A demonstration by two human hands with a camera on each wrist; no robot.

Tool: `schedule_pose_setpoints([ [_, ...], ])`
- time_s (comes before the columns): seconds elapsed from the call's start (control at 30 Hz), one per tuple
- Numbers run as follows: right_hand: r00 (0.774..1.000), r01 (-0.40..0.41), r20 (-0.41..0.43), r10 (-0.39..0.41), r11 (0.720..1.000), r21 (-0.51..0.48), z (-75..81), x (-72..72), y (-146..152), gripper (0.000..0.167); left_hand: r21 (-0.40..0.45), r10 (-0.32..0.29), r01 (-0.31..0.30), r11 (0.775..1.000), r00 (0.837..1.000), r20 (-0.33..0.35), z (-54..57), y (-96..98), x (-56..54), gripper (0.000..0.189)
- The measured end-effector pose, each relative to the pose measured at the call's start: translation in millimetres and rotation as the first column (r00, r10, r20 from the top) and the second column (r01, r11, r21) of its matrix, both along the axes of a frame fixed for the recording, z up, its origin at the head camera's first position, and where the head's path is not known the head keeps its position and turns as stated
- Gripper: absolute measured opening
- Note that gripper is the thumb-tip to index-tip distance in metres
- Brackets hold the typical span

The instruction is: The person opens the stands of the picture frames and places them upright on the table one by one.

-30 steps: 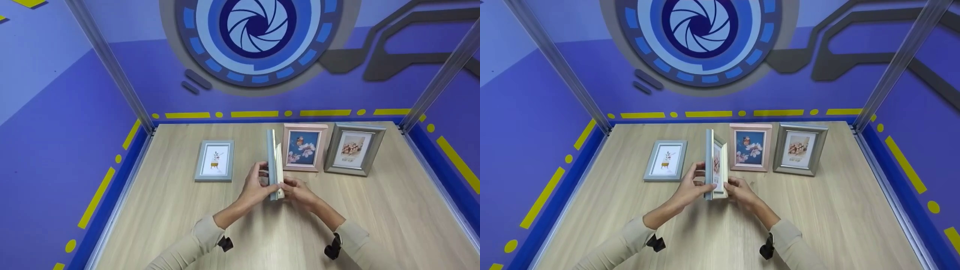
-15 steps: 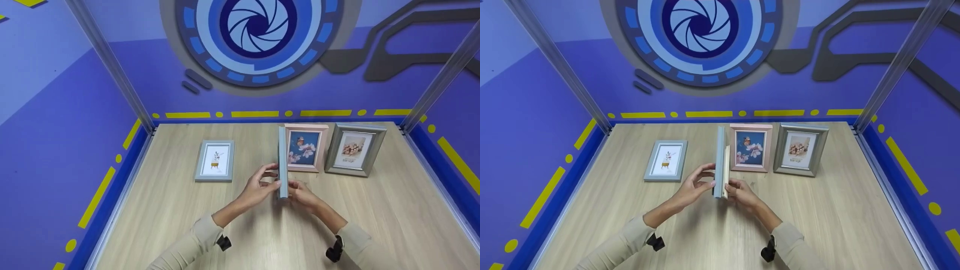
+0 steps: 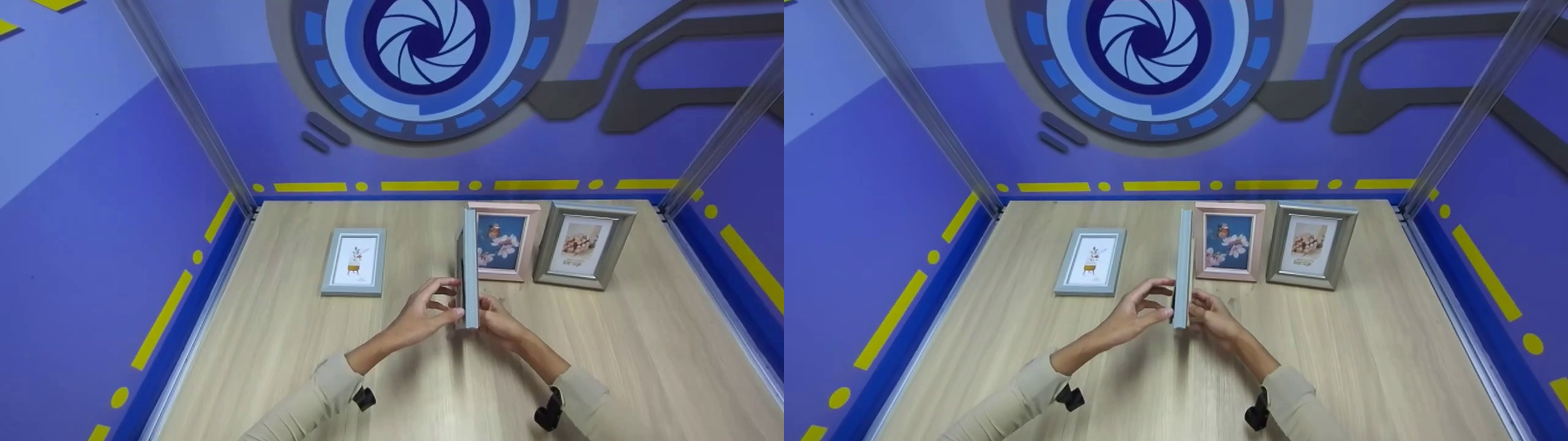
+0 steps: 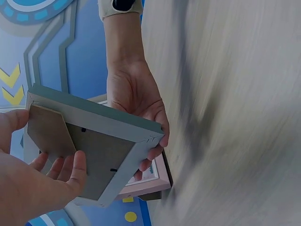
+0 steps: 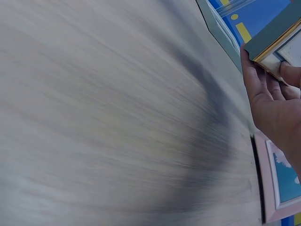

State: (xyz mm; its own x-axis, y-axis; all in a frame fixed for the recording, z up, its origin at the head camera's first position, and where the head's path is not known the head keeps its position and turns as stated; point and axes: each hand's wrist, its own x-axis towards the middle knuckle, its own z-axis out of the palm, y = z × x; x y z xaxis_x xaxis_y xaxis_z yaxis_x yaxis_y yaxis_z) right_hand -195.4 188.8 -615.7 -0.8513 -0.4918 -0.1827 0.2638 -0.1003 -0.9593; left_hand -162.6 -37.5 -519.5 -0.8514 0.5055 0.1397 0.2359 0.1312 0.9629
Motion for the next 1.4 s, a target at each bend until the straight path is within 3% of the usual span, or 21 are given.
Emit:
schedule_pose_setpoints([
  [0.2, 1.000, -0.013, -0.001, 0.013, 0.999, -0.041, -4.5, 0.4, 1, 0.044, -0.027, 0.013, -0.014, 1.000, 0.999, -0.045, 1.0, -5.4, -0.4, 0.047],
  [0.37, 0.999, -0.039, 0.000, 0.039, 0.995, -0.090, -5.9, 0.2, 2, 0.052, -0.087, 0.071, -0.082, 0.993, 0.990, -0.118, 3.3, -11.7, -1.7, 0.045],
  [0.47, 0.998, -0.063, -0.003, 0.063, 0.992, -0.113, -6.3, -0.3, 3, 0.058, -0.102, 0.127, -0.145, 0.984, 0.977, -0.173, 3.1, -16.2, -4.0, 0.045],
  [0.57, 0.997, -0.074, 0.002, 0.075, 0.990, -0.118, -6.8, 0.0, 4, 0.060, -0.121, 0.171, -0.211, 0.970, 0.944, -0.281, 2.7, -20.3, -5.4, 0.041],
  [0.63, 0.997, -0.074, 0.012, 0.077, 0.988, -0.137, -7.4, 0.2, 4, 0.058, -0.147, 0.176, -0.253, 0.956, 0.900, -0.400, 2.6, -21.9, -5.7, 0.038],
  [0.67, 0.997, -0.071, 0.017, 0.075, 0.987, -0.147, -7.4, 0.3, 4, 0.056, -0.168, 0.169, -0.276, 0.947, 0.866, -0.472, 2.8, -22.3, -5.7, 0.037],
  [0.77, 0.997, -0.058, 0.032, 0.064, 0.985, -0.163, -7.8, -0.4, 2, 0.049, -0.227, 0.106, -0.342, 0.912, 0.732, -0.673, 3.5, -21.9, -5.9, 0.037],
  [0.83, 0.998, -0.042, 0.042, 0.049, 0.988, -0.146, -6.9, -1.0, 0, 0.048, -0.281, 0.032, -0.382, 0.881, 0.639, -0.768, 4.7, -21.6, -5.3, 0.036],
  [0.87, 0.998, -0.041, 0.040, 0.047, 0.990, -0.133, -6.3, -1.4, -1, 0.048, -0.316, -0.010, -0.402, 0.860, 0.604, -0.797, 5.5, -21.6, -4.8, 0.036],
  [0.9, 0.998, -0.039, 0.040, 0.044, 0.992, -0.123, -5.8, -1.9, -2, 0.047, -0.350, -0.051, -0.422, 0.836, 0.577, -0.815, 6.2, -21.9, -4.1, 0.034],
  [0.93, 0.999, -0.039, 0.033, 0.042, 0.993, -0.110, -5.3, -2.3, -3, 0.046, -0.386, -0.090, -0.436, 0.813, 0.561, -0.823, 6.7, -22.4, -3.5, 0.032],
  [0.97, 0.999, -0.033, 0.022, 0.035, 0.995, -0.091, -4.5, -2.6, -5, 0.046, -0.419, -0.122, -0.447, 0.790, 0.556, -0.822, 6.7, -23.2, -3.1, 0.030],
  [1.0, 1.000, -0.025, 0.015, 0.026, 0.997, -0.077, -4.0, -2.8, -6, 0.047, -0.445, -0.141, -0.457, 0.770, 0.558, -0.818, 6.7, -24.2, -2.6, 0.027],
  [1.03, 1.000, -0.017, 0.003, 0.017, 0.998, -0.063, -3.8, -2.8, -7, 0.047, -0.460, -0.143, -0.463, 0.757, 0.570, -0.809, 6.1, -25.4, -2.3, 0.024],
  [1.1, 1.000, 0.004, -0.017, -0.005, 0.999, -0.037, -4.1, -2.1, -9, 0.048, -0.466, -0.107, -0.473, 0.748, 0.607, -0.788, 4.0, -28.4, -2.0, 0.018],
  [1.17, 0.999, 0.033, -0.036, -0.033, 0.999, -0.017, -5.3, -1.0, -11, 0.049, -0.431, -0.021, -0.480, 0.764, 0.650, -0.760, 0.9, -31.9, -2.6, 0.016],
  [1.23, 0.997, 0.063, -0.044, -0.063, 0.998, -0.015, -7.2, -0.3, -12, 0.049, -0.384, 0.081, -0.474, 0.792, 0.706, -0.703, -1.9, -35.9, -4.0, 0.015],
  [1.33, 0.991, 0.121, -0.055, -0.122, 0.992, -0.026, -8.8, -1.0, -15, 0.051, -0.330, 0.197, -0.441, 0.835, 0.798, -0.569, -5.2, -42.6, -8.2, 0.023],
  [1.4, 0.984, 0.168, -0.061, -0.170, 0.985, -0.027, -7.7, -2.1, -18, 0.051, -0.325, 0.232, -0.409, 0.853, 0.854, -0.466, -7.4, -47.7, -11.6, 0.027],
])
